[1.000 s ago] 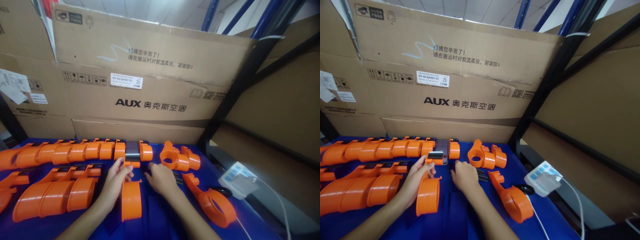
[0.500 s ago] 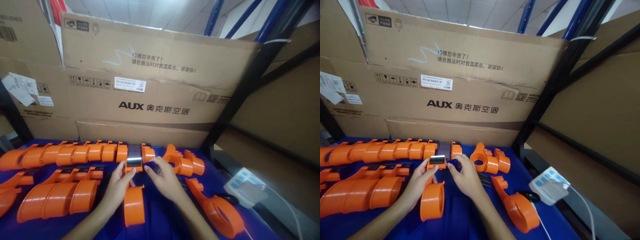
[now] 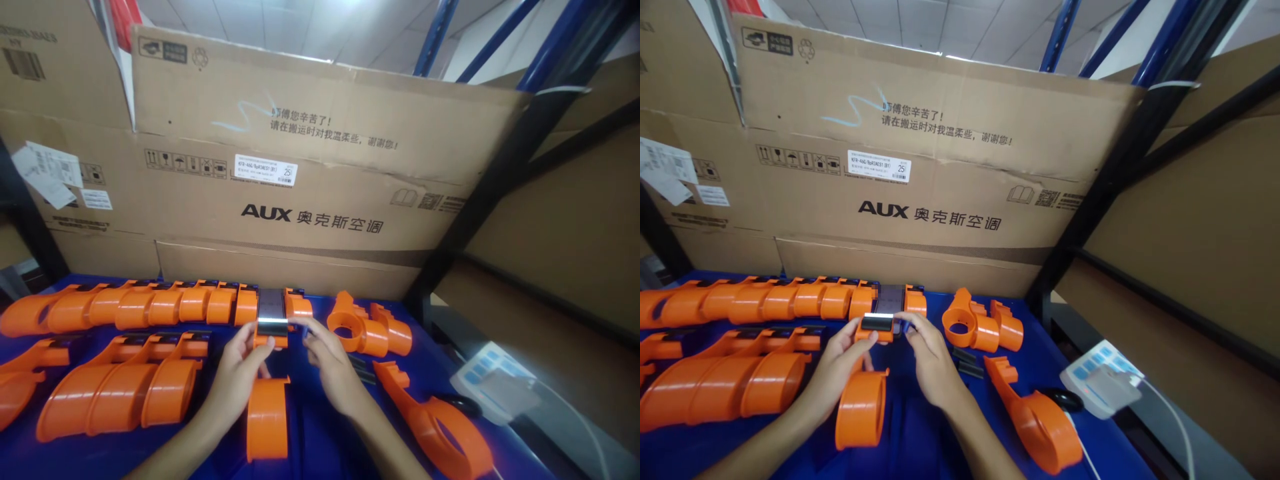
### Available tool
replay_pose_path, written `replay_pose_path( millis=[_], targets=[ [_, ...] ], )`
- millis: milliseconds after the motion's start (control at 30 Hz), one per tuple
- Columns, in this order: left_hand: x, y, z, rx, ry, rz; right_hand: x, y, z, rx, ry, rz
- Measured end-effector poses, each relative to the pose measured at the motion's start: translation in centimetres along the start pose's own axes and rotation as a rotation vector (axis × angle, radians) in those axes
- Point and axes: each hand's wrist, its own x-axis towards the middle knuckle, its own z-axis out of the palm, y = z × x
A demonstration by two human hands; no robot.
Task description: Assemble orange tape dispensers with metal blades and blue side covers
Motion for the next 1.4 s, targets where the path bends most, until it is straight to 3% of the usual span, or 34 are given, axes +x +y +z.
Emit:
replay_pose_path(
  millis=[167, 400, 700, 1400],
  targets=[
    [0.0, 0.1, 0.0, -0.011, 0.005, 0.005, 0.2, -0.8, 0.0, -0.073, -0.056, -0.076],
    [0.1, 0.2, 0.0, -0.02, 0.003, 0.017, -0.1, -1.2, 0.5, -0.04, -0.046, -0.05],
    [-0.2, 0.7, 0.2, -0.025, 0.019, 0.02, -0.2, -1.4, 0.2, -0.292, -0.089, -0.115],
    [-0.9, 1.4, 0.5, -0.052, 0.016, 0.04, 0.0, -2.1, -0.1, -0.254, -0.093, -0.119]
  ],
)
